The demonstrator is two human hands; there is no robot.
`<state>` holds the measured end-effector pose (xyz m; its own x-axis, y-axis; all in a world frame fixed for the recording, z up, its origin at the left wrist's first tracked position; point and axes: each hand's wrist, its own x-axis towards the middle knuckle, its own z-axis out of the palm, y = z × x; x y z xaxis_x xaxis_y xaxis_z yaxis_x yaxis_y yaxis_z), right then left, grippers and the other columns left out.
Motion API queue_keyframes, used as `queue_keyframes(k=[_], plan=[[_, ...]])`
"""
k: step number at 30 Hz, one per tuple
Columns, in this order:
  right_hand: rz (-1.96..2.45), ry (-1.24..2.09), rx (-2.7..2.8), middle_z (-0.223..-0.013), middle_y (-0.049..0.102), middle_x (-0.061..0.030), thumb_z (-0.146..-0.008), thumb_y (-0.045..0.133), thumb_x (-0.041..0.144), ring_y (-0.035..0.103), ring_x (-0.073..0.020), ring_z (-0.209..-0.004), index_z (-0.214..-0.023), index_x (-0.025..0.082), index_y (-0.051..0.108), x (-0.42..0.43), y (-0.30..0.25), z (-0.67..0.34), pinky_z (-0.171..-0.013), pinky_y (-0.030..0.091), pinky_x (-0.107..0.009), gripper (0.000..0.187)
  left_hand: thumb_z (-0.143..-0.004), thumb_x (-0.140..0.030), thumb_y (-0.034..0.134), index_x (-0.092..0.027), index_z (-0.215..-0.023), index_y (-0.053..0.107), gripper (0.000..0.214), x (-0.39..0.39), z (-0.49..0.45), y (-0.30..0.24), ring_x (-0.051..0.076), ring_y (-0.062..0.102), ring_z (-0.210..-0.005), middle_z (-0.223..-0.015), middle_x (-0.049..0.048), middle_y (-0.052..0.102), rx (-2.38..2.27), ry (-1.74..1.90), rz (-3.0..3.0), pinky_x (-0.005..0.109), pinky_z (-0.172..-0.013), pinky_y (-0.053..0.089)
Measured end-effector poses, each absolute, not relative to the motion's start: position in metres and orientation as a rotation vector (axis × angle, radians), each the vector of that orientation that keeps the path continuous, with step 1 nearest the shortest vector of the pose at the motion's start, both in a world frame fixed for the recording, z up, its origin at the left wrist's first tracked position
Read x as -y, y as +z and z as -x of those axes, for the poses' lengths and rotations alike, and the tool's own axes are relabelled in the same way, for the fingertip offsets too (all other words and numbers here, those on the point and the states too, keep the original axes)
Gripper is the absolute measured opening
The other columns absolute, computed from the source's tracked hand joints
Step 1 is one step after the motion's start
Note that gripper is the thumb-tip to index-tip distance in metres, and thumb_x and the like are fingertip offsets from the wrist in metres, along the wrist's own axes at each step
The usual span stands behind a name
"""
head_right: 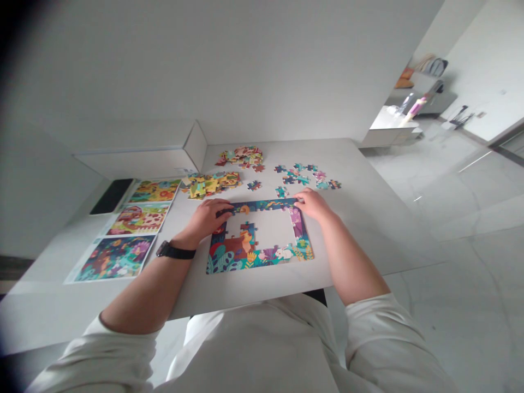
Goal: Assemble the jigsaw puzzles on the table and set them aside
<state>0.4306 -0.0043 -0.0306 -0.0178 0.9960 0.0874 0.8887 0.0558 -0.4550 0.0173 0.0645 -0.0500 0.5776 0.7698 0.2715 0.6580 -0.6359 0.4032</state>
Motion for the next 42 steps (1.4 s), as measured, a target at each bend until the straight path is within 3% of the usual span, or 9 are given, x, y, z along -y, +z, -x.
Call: queue_keyframes(k=[10,19,29,36,42], plan=[[1.896,0.379,1.951,-0.117,0.077,-0.0074,-0.092,0.079,0.02,0.07,-0.0168,-0.083,-0.117,0.025,0.085,0.005,-0.033,-0.429,-0.096,0.058,-0.034,0.027,-0.098,-0.042,0.061,-0.028,-0.118,0.083,0.033,-0.063,-0.018,-0.047,0.031,0.07,-0.123,-0.131,0.0103,0.078,-1.154,0.648,-2.537,0.054,-0.118,0.051],[1.849,0.309,1.882,-0.12,0.077,-0.0097,-0.093,0.074,0.024,0.07,-0.0184,-0.082,-0.117,0.023,0.085,0.003,-0.039,-0.434,-0.095,0.058,-0.036,0.025,-0.103,-0.034,0.057,-0.022,-0.116,0.079,0.028,-0.057,-0.021,-0.038,0.03,0.07,-0.118,-0.12,0.0113,0.078,-1.153,0.916,-2.496,0.049,-0.112,0.054],[1.845,0.195,1.711,-0.105,0.081,-0.0082,-0.094,0.063,0.019,0.068,-0.019,-0.075,-0.111,0.02,0.084,0.0,-0.033,-0.421,-0.088,0.059,-0.035,0.027,-0.102,-0.03,0.055,-0.02,-0.117,0.078,0.029,-0.052,-0.028,-0.035,0.021,0.067,-0.086,-0.104,0.0082,0.077,-1.301,1.03,-2.318,0.035,-0.089,0.057],[1.682,0.261,1.91,-0.103,0.082,-0.006,-0.093,0.068,0.022,0.074,-0.0209,-0.085,-0.112,0.024,0.084,-0.026,-0.017,-0.381,-0.092,0.059,-0.036,0.025,-0.103,-0.031,0.057,-0.021,-0.118,0.077,0.027,-0.054,-0.029,-0.039,0.02,0.066,-0.085,-0.106,0.0081,0.077,-1.276,1.036,-2.258,0.032,-0.084,0.056],[1.792,0.325,2.101,-0.113,0.084,-0.0089,-0.091,0.079,0.029,0.077,-0.0268,-0.102,-0.119,0.026,0.085,-0.087,-0.007,-0.339,-0.098,0.059,-0.04,0.028,-0.103,-0.028,0.058,-0.02,-0.118,0.078,0.026,-0.056,-0.029,-0.038,0.019,0.066,-0.082,-0.11,0.0085,0.077,-1.264,1.054,-2.226,0.032,-0.083,0.055]])
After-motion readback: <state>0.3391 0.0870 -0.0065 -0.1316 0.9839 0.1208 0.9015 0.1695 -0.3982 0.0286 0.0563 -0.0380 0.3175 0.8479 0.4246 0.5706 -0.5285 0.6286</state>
